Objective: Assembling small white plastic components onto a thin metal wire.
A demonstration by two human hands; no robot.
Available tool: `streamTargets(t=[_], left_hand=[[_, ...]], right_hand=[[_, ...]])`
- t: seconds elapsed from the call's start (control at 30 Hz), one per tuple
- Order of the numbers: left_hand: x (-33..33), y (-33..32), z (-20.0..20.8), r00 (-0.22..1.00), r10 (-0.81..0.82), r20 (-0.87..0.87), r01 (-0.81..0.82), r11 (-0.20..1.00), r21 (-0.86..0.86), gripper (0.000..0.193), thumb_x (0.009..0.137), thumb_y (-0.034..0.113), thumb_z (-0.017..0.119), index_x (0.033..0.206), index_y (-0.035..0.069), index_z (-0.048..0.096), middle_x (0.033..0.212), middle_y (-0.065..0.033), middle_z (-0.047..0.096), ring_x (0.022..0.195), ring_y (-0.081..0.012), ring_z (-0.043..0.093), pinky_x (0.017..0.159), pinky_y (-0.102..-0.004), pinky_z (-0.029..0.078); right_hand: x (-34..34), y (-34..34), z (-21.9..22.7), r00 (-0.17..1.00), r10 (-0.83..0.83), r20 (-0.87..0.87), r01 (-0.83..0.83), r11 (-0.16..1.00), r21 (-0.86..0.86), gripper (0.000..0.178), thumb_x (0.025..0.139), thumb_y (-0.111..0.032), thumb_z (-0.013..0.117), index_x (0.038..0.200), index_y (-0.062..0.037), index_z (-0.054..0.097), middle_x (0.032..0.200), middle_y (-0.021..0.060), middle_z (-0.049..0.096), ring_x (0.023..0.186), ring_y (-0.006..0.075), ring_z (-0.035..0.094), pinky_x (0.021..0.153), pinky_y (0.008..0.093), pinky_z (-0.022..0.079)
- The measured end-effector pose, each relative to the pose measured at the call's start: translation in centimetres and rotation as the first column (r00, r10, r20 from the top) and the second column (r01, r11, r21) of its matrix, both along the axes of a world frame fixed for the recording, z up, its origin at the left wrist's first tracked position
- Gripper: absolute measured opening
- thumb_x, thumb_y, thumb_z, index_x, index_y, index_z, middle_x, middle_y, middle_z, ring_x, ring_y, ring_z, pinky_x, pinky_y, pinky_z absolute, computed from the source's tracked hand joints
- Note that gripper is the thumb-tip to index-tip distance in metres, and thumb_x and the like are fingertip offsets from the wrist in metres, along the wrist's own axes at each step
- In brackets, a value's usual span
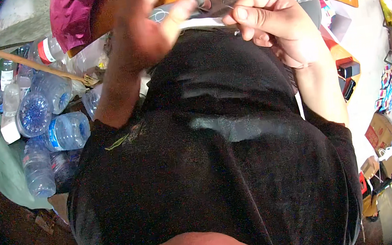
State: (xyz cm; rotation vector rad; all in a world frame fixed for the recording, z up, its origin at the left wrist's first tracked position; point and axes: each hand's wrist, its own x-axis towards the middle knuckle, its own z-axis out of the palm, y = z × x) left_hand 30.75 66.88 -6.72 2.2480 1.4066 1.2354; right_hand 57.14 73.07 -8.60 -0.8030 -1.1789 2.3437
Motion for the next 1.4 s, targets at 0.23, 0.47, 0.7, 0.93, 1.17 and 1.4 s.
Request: streamTargets(t=[0.23,0.47,0.7,0.93,1.17,1.4], left_hand=[[3.3,0.0,-2.4,0.778,-0.09,0.621,0.394,0.841,-0.372,0.03,0.105,0.003,0.066,0.134,-0.005,0.063,0.115,-0.0144,0.074,0.102,-0.019,0.072,0.09,-0.0306,0.057],[2.2,0.3,-1.2,0.874,-0.049,0.484,0.333,0.786,-0.521,0.012,0.104,0.005,0.067,0.11,-0.004,0.064,0.093,-0.0066,0.071,0.083,-0.0116,0.067,0.079,-0.0288,0.056],[3.9,0.8,-4.2,0.91,-0.133,0.392,0.148,0.989,-0.007,0.023,0.108,0.006,0.062,0.128,-0.002,0.056,0.12,-0.011,0.065,0.106,-0.013,0.064,0.092,-0.0297,0.054],[4.0,0.8,-3.6,0.705,-0.086,0.704,0.567,0.665,-0.487,0.026,0.11,0.005,0.057,0.135,-0.002,0.054,0.118,-0.0068,0.065,0.11,-0.0133,0.065,0.096,-0.03,0.054],[3.4,1.3,-4.5,0.756,0.003,0.654,0.377,0.816,-0.439,0.016,0.113,0.011,0.054,0.105,0.0,0.063,0.093,0.0008,0.063,0.087,-0.006,0.056,0.08,-0.0252,0.049],[2.3,1.9,-3.5,0.776,0.179,0.605,0.194,0.845,-0.499,0.018,0.111,0.011,0.054,0.101,0.0,0.063,0.084,0.001,0.061,0.078,-0.006,0.054,0.071,-0.0249,0.046]], right_hand=[[-0.6,0.9,-1.7,0.987,-0.157,-0.032,0.152,0.981,-0.116,0.026,0.106,-0.028,0.07,0.106,-0.0016,0.073,0.072,-0.0036,0.06,0.055,0.0026,0.042,0.046,0.0178,0.031],[-0.6,0.7,-2.3,0.986,-0.15,-0.068,0.131,0.965,-0.227,0.027,0.107,-0.026,0.068,0.111,-0.0004,0.073,0.076,-0.0038,0.059,0.057,0.0015,0.042,0.049,0.0165,0.034],[-0.2,0.7,-2.2,0.986,-0.141,-0.084,0.118,0.965,-0.234,0.024,0.108,-0.022,0.066,0.113,0.0003,0.072,0.076,-0.0026,0.059,0.057,0.0009,0.041,0.05,0.0165,0.035],[0.6,0.8,-1.9,0.982,-0.087,-0.17,0.025,0.941,-0.338,0.025,0.108,-0.021,0.065,0.117,0.002,0.071,0.078,-0.0015,0.059,0.056,0.0002,0.04,0.046,0.0136,0.034],[0.4,0.8,-2.7,0.984,-0.108,-0.145,0.061,0.952,-0.3,0.027,0.109,-0.02,0.064,0.12,0.0036,0.071,0.085,0.0015,0.063,0.059,0.0011,0.045,0.047,0.0139,0.039],[1.5,1.0,-4.6,0.947,-0.052,-0.316,-0.058,0.943,-0.327,0.029,0.106,-0.019,0.068,0.126,0.0012,0.073,0.1,0.0114,0.081,0.061,0.0043,0.062,0.053,0.0141,0.047]])
